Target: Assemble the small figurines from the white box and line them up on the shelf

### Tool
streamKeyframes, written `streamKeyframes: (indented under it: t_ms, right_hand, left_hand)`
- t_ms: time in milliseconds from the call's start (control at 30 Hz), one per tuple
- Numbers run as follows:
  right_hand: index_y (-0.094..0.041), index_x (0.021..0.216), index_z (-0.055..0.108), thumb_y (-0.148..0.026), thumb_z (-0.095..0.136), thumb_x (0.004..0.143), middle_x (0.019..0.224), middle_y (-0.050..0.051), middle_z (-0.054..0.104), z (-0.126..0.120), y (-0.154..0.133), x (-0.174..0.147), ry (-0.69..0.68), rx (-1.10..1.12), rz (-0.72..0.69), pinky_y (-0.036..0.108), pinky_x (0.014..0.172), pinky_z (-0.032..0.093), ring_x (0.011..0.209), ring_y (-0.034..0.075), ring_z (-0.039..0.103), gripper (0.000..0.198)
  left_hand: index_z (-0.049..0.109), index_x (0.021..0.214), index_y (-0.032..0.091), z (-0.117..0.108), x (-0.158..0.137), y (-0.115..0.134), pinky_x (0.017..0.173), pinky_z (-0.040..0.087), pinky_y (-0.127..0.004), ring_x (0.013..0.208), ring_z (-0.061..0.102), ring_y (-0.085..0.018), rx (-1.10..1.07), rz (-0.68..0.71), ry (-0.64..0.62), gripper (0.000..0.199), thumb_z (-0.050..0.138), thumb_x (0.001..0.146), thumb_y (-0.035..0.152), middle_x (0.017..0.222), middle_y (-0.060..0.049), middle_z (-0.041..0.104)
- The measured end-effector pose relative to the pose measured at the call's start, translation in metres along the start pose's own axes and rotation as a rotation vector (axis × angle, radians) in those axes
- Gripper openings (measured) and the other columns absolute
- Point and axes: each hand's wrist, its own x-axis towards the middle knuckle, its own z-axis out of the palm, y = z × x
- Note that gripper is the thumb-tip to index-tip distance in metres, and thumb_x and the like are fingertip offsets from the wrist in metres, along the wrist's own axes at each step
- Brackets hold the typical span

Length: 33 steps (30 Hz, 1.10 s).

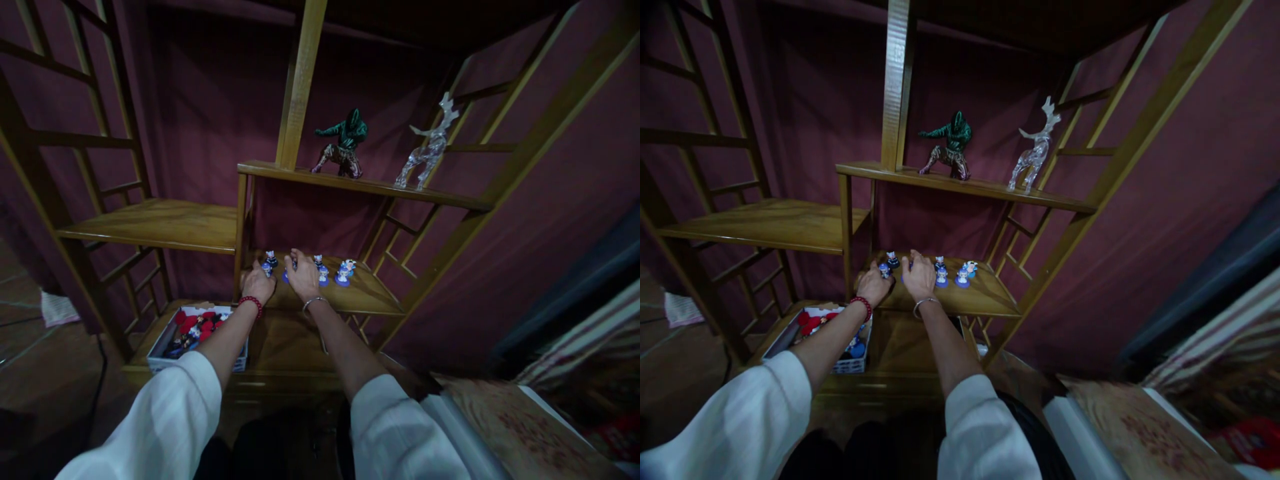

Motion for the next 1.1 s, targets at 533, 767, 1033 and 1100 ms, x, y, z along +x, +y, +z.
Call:
streamKeyframes:
  t_ms: [533, 767, 1033, 1100]
  right_hand:
    - [-0.029, 0.114, 0.053, -0.030, 0.051, 0.078, 0.103, 0.005, 0.062, 0.000, -0.042, 0.056, -0.390, -0.396, -0.241, 0.030, 0.081, 0.037, 0.100, 0.021, 0.049, 0.036]
    - [-0.028, 0.112, 0.055, -0.028, 0.056, 0.074, 0.109, 0.007, 0.059, 0.002, -0.048, 0.067, -0.534, -0.456, -0.257, 0.030, 0.084, 0.037, 0.104, 0.022, 0.049, 0.039]
    - [-0.025, 0.103, 0.060, -0.030, 0.066, 0.065, 0.107, 0.007, 0.061, 0.012, -0.045, 0.075, -0.618, -0.469, -0.244, 0.027, 0.079, 0.040, 0.101, 0.022, 0.053, 0.039]
    - [-0.025, 0.103, 0.060, -0.029, 0.066, 0.065, 0.107, 0.007, 0.061, 0.014, -0.045, 0.076, -0.624, -0.464, -0.241, 0.026, 0.077, 0.040, 0.099, 0.021, 0.054, 0.039]
  left_hand:
    - [0.033, 0.124, 0.008, 0.000, -0.001, 0.002, 0.084, 0.036, -0.033, 0.101, 0.054, -0.026, 0.017, -0.007, 0.027, 0.061, 0.049, 0.071, 0.035, 0.102, -0.017, 0.061]
    - [0.031, 0.126, 0.009, 0.004, 0.001, -0.001, 0.087, 0.035, -0.034, 0.099, 0.055, -0.026, 0.010, 0.021, 0.046, 0.061, 0.048, 0.072, 0.033, 0.102, -0.017, 0.062]
    - [0.027, 0.129, 0.010, -0.002, -0.002, 0.001, 0.088, 0.034, -0.034, 0.103, 0.053, -0.026, -0.011, 0.045, 0.047, 0.064, 0.048, 0.073, 0.031, 0.102, -0.015, 0.062]
    - [0.026, 0.130, 0.010, -0.004, -0.004, 0.002, 0.088, 0.034, -0.034, 0.103, 0.053, -0.026, -0.005, 0.041, 0.050, 0.065, 0.048, 0.072, 0.031, 0.103, -0.015, 0.062]
